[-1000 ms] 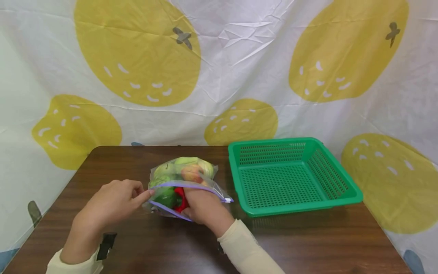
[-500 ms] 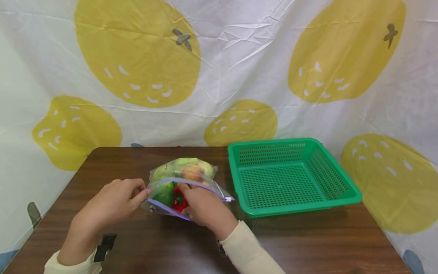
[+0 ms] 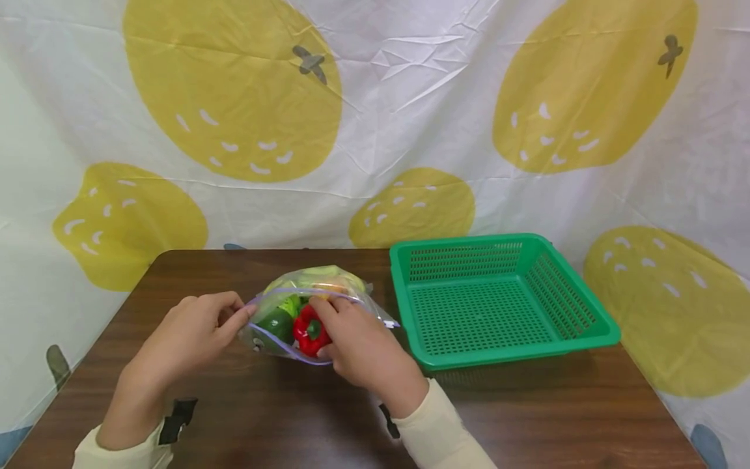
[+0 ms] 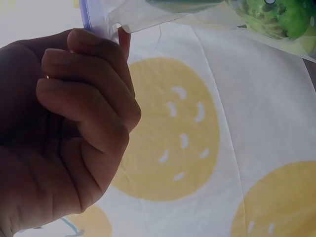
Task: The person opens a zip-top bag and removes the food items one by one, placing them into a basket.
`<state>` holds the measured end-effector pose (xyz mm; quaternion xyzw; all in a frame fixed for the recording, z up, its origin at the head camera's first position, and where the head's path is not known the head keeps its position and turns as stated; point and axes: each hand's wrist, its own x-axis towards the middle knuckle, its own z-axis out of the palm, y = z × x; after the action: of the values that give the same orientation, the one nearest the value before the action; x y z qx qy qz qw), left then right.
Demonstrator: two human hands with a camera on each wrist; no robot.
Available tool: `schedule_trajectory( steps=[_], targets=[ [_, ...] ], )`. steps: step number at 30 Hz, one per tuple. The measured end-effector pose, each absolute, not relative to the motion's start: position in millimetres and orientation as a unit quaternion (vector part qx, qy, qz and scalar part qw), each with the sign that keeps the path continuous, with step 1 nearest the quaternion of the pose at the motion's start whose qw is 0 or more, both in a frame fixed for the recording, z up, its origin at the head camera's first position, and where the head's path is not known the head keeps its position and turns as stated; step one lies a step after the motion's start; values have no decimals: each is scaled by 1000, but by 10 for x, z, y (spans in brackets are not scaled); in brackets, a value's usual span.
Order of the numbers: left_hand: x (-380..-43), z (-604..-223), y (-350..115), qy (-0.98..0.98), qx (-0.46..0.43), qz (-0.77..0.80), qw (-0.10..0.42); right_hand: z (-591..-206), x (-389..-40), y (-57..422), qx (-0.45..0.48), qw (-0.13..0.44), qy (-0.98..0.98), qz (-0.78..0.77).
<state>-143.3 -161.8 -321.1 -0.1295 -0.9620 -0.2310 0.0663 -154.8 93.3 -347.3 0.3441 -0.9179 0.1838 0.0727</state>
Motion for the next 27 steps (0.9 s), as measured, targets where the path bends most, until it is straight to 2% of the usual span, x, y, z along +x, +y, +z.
schedule_trajectory(
  steps=[8,16,27],
  targets=[
    [-1444,-3213,-1613,-960,-124,-237,86,-3354,-1458,977,364,112,-903,197],
    [-1447,-3203,-1598,-960,-118,-239,84,-3230,-1340,1042,362,111,-903,204],
    [-1450,-3208,-1590,-959,-120,-240,87,-3085,-1250,1188,404,107,-874,247]
  ],
)
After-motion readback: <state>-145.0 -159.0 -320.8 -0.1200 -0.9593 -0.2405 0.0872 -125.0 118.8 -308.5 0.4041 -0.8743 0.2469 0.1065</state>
